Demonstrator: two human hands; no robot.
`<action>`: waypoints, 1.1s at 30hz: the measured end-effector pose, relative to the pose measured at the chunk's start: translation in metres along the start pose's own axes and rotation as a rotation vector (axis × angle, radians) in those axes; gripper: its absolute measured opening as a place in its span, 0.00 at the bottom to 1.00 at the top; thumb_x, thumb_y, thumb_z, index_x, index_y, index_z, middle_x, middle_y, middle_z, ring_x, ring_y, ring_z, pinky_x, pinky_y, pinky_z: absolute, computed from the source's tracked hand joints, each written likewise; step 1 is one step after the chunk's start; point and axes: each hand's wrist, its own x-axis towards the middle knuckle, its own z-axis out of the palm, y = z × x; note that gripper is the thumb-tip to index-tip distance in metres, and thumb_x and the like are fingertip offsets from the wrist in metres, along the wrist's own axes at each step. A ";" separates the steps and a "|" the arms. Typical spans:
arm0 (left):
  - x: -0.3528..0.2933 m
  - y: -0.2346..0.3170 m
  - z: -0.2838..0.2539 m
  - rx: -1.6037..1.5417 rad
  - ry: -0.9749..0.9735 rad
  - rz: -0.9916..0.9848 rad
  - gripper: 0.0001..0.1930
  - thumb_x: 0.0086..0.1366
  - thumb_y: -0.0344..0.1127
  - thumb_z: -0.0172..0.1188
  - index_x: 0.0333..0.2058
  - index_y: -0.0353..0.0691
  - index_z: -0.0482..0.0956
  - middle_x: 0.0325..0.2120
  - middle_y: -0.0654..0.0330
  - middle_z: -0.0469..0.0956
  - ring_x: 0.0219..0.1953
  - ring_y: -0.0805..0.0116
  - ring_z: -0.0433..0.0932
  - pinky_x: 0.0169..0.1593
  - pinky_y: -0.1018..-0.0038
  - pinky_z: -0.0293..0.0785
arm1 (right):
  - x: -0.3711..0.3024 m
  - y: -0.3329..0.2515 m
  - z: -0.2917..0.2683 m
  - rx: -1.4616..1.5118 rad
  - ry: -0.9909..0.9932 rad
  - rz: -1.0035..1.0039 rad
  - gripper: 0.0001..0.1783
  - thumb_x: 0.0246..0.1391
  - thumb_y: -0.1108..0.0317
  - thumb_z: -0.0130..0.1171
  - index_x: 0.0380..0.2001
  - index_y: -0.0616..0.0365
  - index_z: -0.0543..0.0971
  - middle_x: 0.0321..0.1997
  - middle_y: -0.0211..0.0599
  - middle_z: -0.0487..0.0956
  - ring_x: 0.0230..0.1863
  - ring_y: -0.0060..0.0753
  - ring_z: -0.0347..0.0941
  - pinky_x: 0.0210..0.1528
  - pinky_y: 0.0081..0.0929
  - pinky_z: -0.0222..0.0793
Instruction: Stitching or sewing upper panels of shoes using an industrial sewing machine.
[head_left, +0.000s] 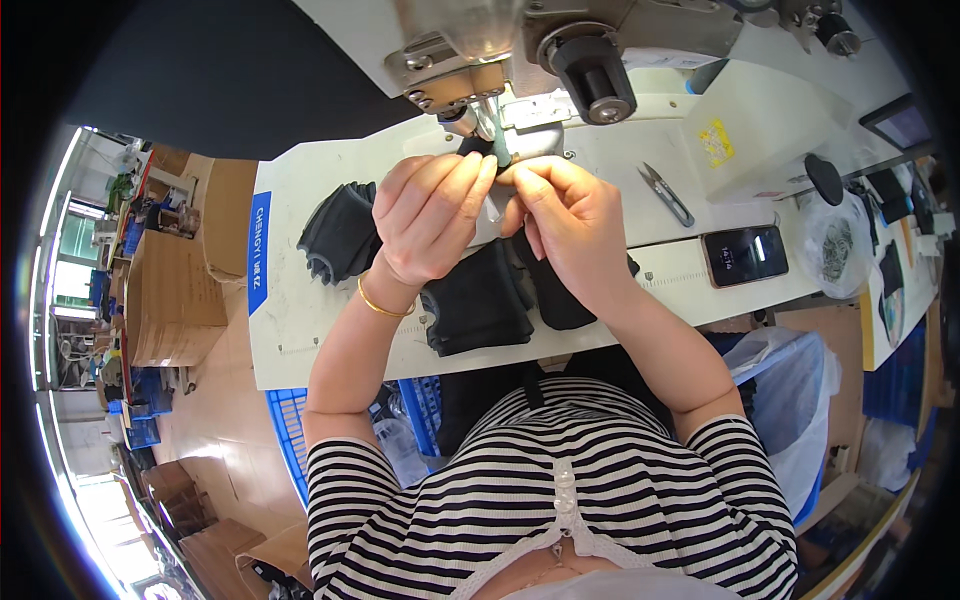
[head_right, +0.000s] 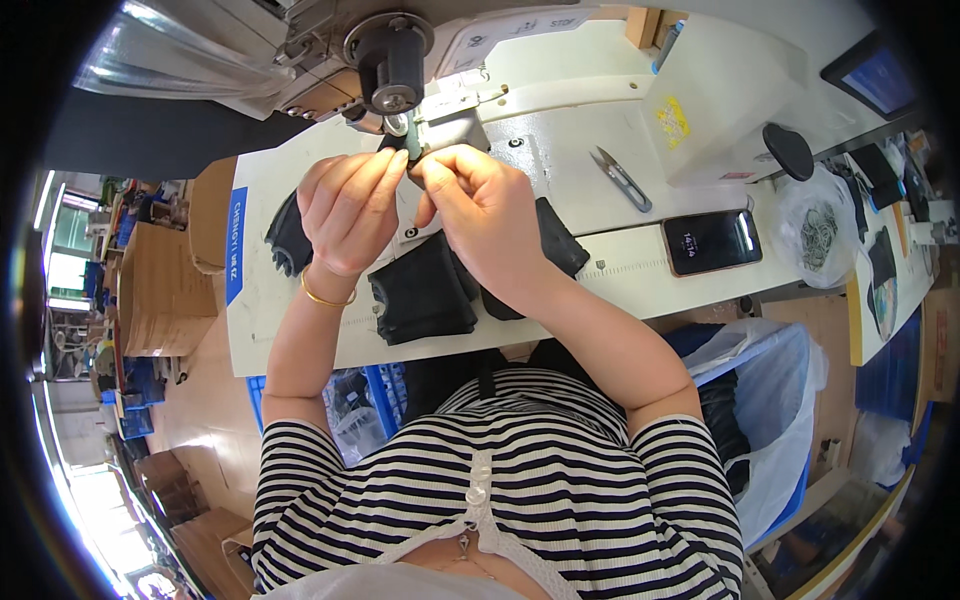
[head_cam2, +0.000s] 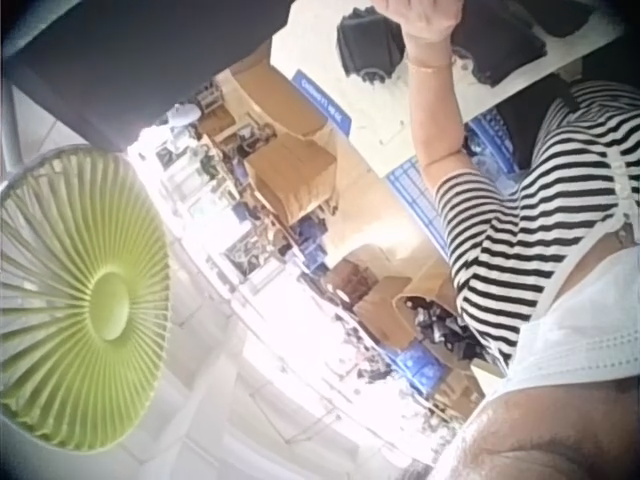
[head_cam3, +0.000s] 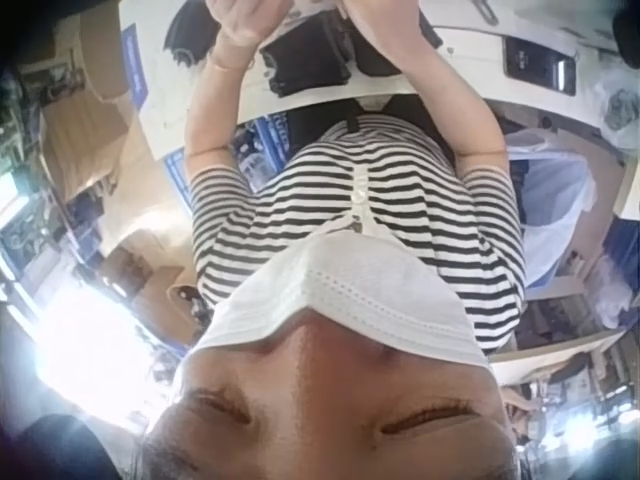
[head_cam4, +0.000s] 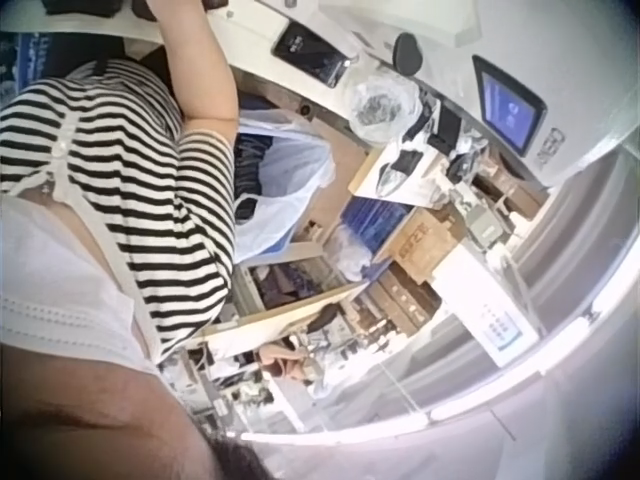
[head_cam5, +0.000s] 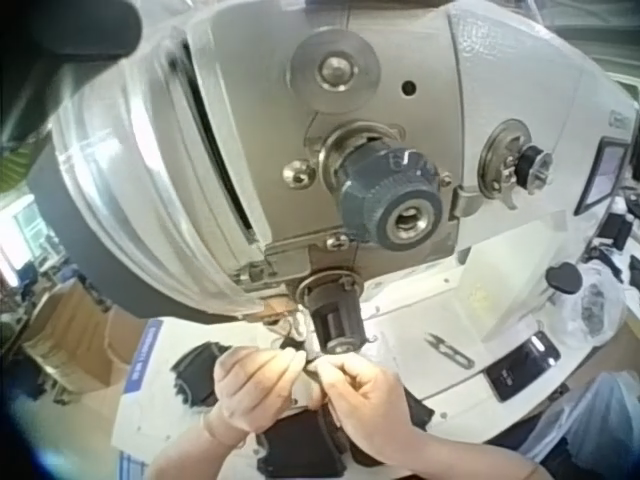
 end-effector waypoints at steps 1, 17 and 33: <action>0.000 -0.001 0.000 0.002 0.002 0.003 0.11 0.50 0.21 0.65 0.34 0.37 0.87 0.33 0.62 0.82 0.36 0.68 0.79 0.42 0.71 0.76 | -0.001 0.002 -0.002 -0.037 0.001 -0.010 0.10 0.62 0.68 0.53 0.33 0.63 0.80 0.18 0.28 0.79 0.16 0.08 0.61 0.19 0.15 0.55; -0.003 -0.014 0.016 0.016 0.085 0.000 0.12 0.44 0.23 0.65 0.32 0.36 0.84 0.32 0.61 0.80 0.35 0.65 0.80 0.43 0.67 0.76 | -0.008 -0.003 -0.003 -0.095 -0.038 0.015 0.10 0.61 0.68 0.54 0.33 0.63 0.80 0.19 0.29 0.79 0.19 0.09 0.67 0.22 0.15 0.59; -0.002 -0.016 0.024 -0.018 0.124 -0.073 0.15 0.38 0.25 0.63 0.30 0.36 0.84 0.30 0.62 0.79 0.34 0.65 0.79 0.45 0.67 0.75 | -0.013 0.005 0.000 -0.149 -0.097 -0.042 0.10 0.64 0.68 0.53 0.37 0.62 0.81 0.21 0.31 0.80 0.16 0.09 0.64 0.17 0.12 0.56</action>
